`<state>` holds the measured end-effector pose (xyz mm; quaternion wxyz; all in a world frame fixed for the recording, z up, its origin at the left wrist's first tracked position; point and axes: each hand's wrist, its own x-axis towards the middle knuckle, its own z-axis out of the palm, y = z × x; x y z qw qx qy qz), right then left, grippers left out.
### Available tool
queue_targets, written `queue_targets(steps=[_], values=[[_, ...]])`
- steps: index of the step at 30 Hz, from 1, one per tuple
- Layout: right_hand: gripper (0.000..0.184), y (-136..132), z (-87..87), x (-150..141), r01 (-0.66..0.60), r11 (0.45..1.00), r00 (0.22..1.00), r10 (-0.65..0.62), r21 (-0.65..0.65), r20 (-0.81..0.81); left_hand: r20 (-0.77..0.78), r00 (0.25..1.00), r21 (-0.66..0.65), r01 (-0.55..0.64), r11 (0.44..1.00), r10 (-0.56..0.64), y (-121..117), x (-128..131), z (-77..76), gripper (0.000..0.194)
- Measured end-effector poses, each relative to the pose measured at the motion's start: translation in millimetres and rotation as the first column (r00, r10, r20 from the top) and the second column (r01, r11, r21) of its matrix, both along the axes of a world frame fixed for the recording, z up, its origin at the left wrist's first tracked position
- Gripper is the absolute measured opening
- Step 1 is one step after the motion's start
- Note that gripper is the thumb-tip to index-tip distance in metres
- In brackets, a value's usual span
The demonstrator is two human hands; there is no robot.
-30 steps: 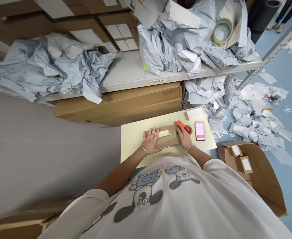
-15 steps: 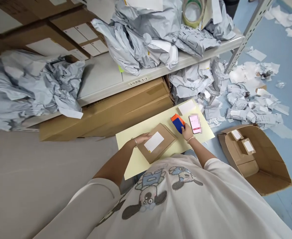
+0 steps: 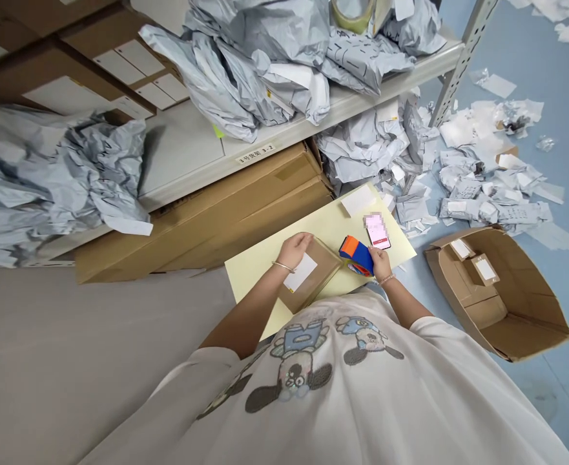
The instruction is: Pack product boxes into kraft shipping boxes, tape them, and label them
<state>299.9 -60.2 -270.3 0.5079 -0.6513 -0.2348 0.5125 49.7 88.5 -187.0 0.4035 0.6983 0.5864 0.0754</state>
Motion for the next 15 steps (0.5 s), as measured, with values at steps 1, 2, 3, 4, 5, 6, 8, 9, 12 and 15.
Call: queue_targets(steps=[1, 2, 3, 4, 5, 6, 8, 9, 12, 15], values=[[0.060, -0.4, 1.8, 0.6, -0.011, 1.000, 0.999, 0.010, 0.018, 0.036, 0.079, 0.997, -0.081, -0.011, 0.997, 0.017, -5.9, 18.1, 1.2, 0.042], [0.061, -0.5, 3.7, 1.5, -0.021, 0.999, 0.997, 0.018, 0.035, 0.074, 0.118, 0.992, -0.189, -0.016, 0.982, 0.039, -11.4, 34.0, 1.0, 0.042], [0.061, -0.6, 5.6, 2.5, -0.032, 0.998, 0.993, 0.026, 0.050, 0.112, 0.134, 0.988, -0.280, -0.035, 0.959, 0.075, -16.0, 47.4, -0.2, 0.041], [0.062, -0.6, 7.6, 3.7, -0.043, 0.997, 0.988, 0.033, 0.062, 0.149, 0.137, 0.985, -0.347, -0.048, 0.937, 0.101, -19.2, 57.9, -2.0, 0.039], [0.061, -0.6, 9.5, 5.2, -0.054, 0.996, 0.982, 0.040, 0.070, 0.183, 0.131, 0.984, -0.391, -0.060, 0.918, 0.120, -20.9, 65.7, -4.1, 0.037], [0.061, -0.7, 11.3, 6.8, -0.064, 0.995, 0.976, 0.047, 0.075, 0.213, 0.129, 0.983, -0.411, -0.066, 0.909, 0.129, -21.1, 71.0, -6.0, 0.035], [0.062, -1.3, 14.3, 10.6, -0.079, 0.994, 0.965, 0.057, 0.079, 0.258, 0.134, 0.984, -0.418, -0.054, 0.907, 0.120, -18.4, 76.7, -8.9, 0.032], [0.062, -1.8, 15.4, 12.5, -0.090, 0.993, 0.961, 0.065, 0.080, 0.270, 0.131, 0.985, -0.410, -0.045, 0.911, 0.108, -16.1, 78.2, -9.5, 0.032], [0.062, -3.6, 17.4, 16.0, -0.146, 0.987, 0.958, 0.124, 0.067, 0.259, 0.066, 0.998, -0.316, 0.003, 0.949, 0.018, -8.9, 83.2, -9.0, 0.032], [0.062, -6.7, 17.5, 16.0, -0.192, 0.981, 0.972, 0.191, -0.005, 0.138, -0.069, 0.988, -0.195, 0.121, 0.973, -0.136, -0.3, 92.9, -7.3, 0.032]])
